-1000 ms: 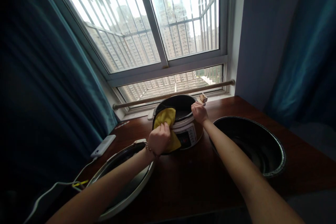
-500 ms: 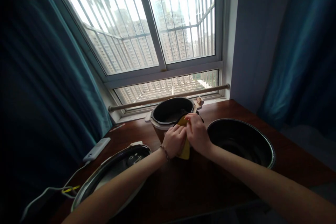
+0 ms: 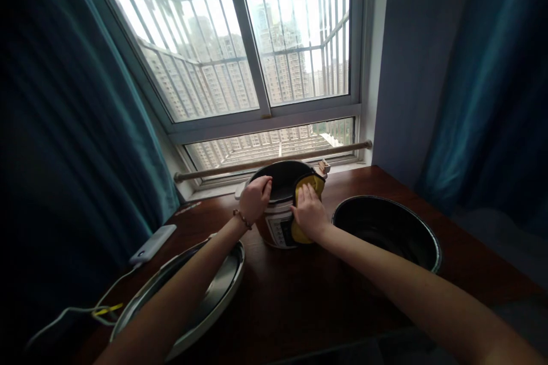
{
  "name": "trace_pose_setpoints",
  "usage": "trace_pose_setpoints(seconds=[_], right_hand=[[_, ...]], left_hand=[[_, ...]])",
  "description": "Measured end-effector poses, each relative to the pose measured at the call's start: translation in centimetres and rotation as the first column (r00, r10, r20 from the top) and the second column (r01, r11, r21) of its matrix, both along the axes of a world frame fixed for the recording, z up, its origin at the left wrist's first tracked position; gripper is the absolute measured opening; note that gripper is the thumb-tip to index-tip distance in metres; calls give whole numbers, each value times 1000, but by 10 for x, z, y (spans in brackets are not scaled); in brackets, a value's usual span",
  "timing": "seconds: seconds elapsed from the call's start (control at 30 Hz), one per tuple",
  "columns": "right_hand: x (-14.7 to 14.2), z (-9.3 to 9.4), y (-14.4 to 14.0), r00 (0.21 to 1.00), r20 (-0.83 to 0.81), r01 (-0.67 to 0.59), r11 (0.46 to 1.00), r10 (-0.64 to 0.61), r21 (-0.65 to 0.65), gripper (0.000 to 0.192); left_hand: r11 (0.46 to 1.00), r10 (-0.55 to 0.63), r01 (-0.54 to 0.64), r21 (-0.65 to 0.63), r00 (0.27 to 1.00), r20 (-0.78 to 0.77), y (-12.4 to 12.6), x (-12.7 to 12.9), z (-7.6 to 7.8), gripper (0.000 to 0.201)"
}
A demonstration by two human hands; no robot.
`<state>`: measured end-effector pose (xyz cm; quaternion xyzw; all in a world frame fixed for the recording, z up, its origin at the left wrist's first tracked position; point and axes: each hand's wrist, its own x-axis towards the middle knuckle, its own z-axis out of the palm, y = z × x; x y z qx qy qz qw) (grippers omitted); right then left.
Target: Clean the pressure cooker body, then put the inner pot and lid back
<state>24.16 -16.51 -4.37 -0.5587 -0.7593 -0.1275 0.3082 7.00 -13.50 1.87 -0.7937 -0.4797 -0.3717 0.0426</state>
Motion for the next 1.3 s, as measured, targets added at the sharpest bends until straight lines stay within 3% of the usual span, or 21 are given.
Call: trace_pose_setpoints(seconds=[0.07, 0.13, 0.2, 0.3, 0.4, 0.47, 0.6, 0.83, 0.97, 1.1, 1.2, 1.3], right_hand=[[9, -3, 15, 992, -5, 126, 992, -126, -19, 56], [21, -3, 30, 986, -13, 166, 985, -167, -41, 55], [34, -4, 43, 993, -5, 116, 993, -116, -33, 53], [47, -2, 58, 1000, 18, 11, 1000, -11, 9, 49], [50, 6, 72, 998, 24, -63, 998, 63, 6, 43], [49, 15, 83, 997, 29, -65, 996, 67, -63, 36], [45, 33, 109, 996, 50, 81, 968, -71, -238, 28], [45, 43, 132, 987, 89, 151, 944, -130, -294, 25], [40, 44, 127, 975, 74, 223, 931, -210, -289, 27], [34, 43, 103, 964, 35, 262, 931, -262, -255, 31], [27, 39, 72, 985, -39, 157, 963, -170, -218, 29], [15, 35, 38, 991, -123, -64, 987, 47, -144, 24]], left_hand=[[988, 129, -127, 85, 991, -20, 16, -18, -15, 39], [950, 308, -311, 37, 949, 66, 30, -31, -36, 53], [910, 414, -408, -71, 898, 148, 42, -40, -55, 58], [904, 427, -413, -107, 883, 195, 50, -44, -71, 54], [912, 409, -405, -68, 886, 218, 52, -44, -75, 54], [913, 405, -403, -60, 885, 231, 52, -44, -75, 55], [909, 413, -412, -58, 876, 249, 52, -44, -76, 55], [908, 416, -415, -59, 876, 245, 51, -43, -76, 55], [905, 421, -421, -54, 871, 256, 50, -42, -75, 54], [905, 422, -420, -66, 871, 252, 48, -41, -73, 53], [904, 425, -420, -75, 871, 246, 46, -40, -72, 54], [905, 424, -421, -66, 871, 248, 46, -40, -71, 54]])
